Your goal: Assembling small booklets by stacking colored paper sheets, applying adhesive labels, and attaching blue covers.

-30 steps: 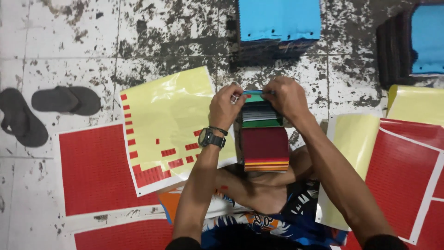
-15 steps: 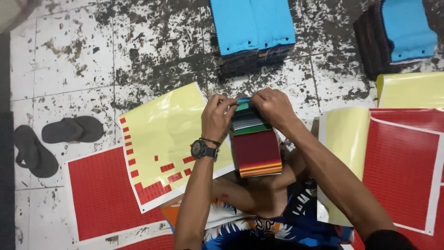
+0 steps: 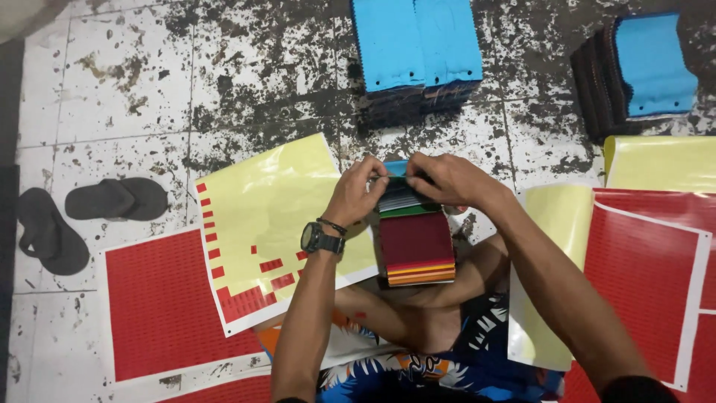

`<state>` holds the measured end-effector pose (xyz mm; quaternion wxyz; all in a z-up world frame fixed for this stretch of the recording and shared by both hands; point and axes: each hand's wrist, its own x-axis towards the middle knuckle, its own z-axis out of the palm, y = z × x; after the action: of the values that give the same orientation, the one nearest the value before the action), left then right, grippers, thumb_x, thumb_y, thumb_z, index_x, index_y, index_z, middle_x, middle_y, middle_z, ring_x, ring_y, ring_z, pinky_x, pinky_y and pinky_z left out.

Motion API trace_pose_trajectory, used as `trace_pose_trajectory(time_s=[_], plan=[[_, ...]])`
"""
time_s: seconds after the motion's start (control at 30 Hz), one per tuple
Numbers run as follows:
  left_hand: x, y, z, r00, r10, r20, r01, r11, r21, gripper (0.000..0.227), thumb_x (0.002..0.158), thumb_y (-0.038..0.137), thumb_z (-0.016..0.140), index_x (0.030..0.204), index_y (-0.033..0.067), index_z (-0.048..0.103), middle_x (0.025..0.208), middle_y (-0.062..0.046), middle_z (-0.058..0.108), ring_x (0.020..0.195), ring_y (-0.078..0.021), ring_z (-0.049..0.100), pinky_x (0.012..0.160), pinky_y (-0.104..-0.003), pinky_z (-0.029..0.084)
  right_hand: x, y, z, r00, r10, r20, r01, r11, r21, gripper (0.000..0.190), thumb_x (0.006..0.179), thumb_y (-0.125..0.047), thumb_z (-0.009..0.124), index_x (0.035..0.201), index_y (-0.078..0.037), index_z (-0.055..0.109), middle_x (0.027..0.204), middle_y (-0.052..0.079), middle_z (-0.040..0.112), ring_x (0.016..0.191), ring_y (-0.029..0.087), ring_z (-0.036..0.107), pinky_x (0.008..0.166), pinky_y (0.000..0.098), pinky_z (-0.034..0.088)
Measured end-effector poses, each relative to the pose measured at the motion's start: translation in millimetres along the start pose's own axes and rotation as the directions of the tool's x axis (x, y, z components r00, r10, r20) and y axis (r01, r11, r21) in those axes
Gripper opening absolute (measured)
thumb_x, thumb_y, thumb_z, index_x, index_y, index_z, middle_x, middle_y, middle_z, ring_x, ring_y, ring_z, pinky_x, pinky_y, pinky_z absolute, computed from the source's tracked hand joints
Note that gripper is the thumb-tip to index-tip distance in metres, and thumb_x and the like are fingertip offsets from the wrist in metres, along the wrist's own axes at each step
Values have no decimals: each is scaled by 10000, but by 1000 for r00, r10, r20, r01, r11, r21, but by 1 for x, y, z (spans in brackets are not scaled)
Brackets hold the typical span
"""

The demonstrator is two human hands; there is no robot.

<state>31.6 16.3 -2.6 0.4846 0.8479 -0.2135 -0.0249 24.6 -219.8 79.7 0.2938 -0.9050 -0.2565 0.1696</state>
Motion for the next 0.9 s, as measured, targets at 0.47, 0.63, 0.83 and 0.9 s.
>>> trace_pose_trajectory(time_s=[0.47, 0.63, 0.83, 0.9], plan=[[-8, 43, -29, 944, -206, 259, 276, 922, -273, 467, 895, 188, 502, 1358, 147, 453, 1354, -301, 579, 1341, -481, 499, 1092, -605, 415, 27, -21, -16, 955, 129, 269, -65, 969, -237, 864, 675, -228, 883, 1380, -183, 385, 1155, 208, 703, 1157, 427, 662, 1006, 583, 534], [-7, 31, -24, 947, -169, 272, 236, 942, -237, 623, 822, 87, 526, 1434, 112, 413, 1368, -332, 535, 1347, -524, 467, 1080, -630, 408, 26, -43, -28, 946, 134, 295, -72, 975, -212, 792, 663, -151, 903, 1286, -127, 416, 1155, 245, 704, 1170, 452, 661, 998, 587, 542], [-9, 26, -20, 950, -135, 280, 210, 944, -256, 849, 707, 78, 620, 1513, 167, 370, 1454, -278, 487, 1389, -501, 424, 1135, -635, 356, 28, -17, -17, 954, 128, 270, -98, 988, -122, 707, 772, -187, 814, 1367, -153, 433, 1143, 249, 702, 1139, 438, 681, 991, 569, 553], [-9, 33, -24, 953, -98, 288, 190, 932, -310, 911, 683, 24, 594, 1548, 136, 331, 1522, -303, 412, 1438, -538, 316, 1186, -643, 277, 28, -10, -16, 972, 89, 216, -79, 995, -54, 641, 861, -132, 702, 1432, -168, 412, 1161, 248, 693, 1136, 453, 678, 972, 574, 554]])
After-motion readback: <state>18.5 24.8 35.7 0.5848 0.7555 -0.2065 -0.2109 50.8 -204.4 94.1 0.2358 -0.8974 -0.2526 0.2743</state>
